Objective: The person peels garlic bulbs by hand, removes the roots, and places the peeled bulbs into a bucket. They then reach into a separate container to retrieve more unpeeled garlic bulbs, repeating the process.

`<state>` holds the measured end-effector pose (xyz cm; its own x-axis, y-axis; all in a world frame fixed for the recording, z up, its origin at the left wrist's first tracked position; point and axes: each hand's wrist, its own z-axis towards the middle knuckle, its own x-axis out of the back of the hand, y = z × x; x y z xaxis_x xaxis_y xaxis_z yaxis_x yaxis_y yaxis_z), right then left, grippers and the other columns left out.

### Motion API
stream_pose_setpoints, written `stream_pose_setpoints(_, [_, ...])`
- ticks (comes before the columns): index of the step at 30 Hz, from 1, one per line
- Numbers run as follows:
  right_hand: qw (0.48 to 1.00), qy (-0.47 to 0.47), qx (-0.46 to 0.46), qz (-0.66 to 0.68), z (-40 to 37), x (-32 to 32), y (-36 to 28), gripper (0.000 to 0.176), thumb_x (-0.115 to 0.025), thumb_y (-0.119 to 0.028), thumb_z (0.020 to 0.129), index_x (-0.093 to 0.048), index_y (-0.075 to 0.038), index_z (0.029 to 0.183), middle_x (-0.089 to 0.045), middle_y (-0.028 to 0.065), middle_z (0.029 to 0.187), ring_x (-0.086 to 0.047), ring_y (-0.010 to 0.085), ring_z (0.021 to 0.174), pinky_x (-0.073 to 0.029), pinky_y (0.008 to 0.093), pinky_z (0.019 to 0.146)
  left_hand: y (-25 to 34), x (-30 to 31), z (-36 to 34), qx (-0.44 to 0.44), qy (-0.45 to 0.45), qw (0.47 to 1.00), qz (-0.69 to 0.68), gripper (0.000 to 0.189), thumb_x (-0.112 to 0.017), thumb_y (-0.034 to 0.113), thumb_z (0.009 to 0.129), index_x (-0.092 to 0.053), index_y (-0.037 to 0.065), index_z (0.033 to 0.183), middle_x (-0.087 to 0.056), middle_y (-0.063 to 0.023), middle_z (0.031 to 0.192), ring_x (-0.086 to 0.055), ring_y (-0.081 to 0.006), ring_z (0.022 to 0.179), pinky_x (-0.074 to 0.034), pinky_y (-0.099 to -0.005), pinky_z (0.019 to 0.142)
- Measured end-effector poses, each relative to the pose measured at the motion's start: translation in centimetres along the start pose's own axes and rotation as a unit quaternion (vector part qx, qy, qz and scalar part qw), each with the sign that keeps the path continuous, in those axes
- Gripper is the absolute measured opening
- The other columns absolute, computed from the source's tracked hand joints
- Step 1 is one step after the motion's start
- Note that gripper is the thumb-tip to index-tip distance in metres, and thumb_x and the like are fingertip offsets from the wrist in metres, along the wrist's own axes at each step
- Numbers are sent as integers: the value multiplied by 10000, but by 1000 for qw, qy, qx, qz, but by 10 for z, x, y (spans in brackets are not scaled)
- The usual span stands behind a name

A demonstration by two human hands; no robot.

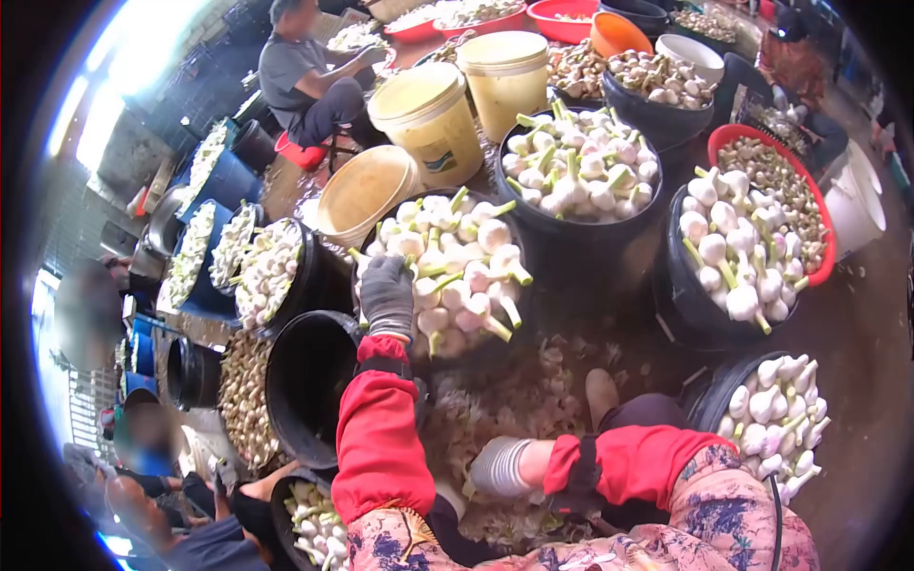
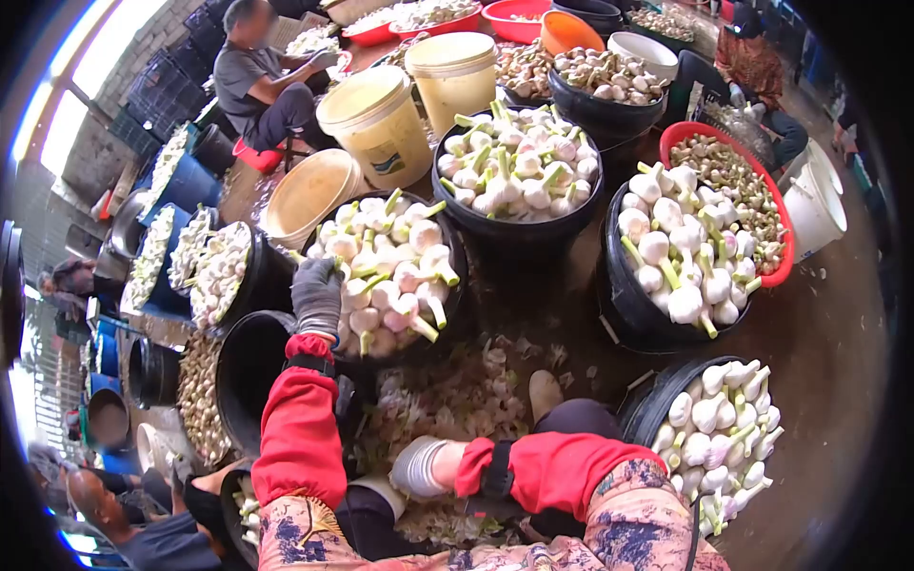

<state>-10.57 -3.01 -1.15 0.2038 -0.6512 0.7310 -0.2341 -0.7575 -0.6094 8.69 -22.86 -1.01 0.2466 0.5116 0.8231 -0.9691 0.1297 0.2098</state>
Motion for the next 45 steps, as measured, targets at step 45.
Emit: stream_pose_setpoints(45, [792, 350, -30, 499, 26, 25, -5, 590, -711, -240, 793, -467, -46, 1294, -538, 97, 1243, -553, 177, 1038, -447, 301, 907, -44, 198, -144, 271, -244, 826, -430, 752, -643, -78, 700, -342, 9, 1383, -425, -74, 1367, -442, -142, 1175, -390, -280, 969])
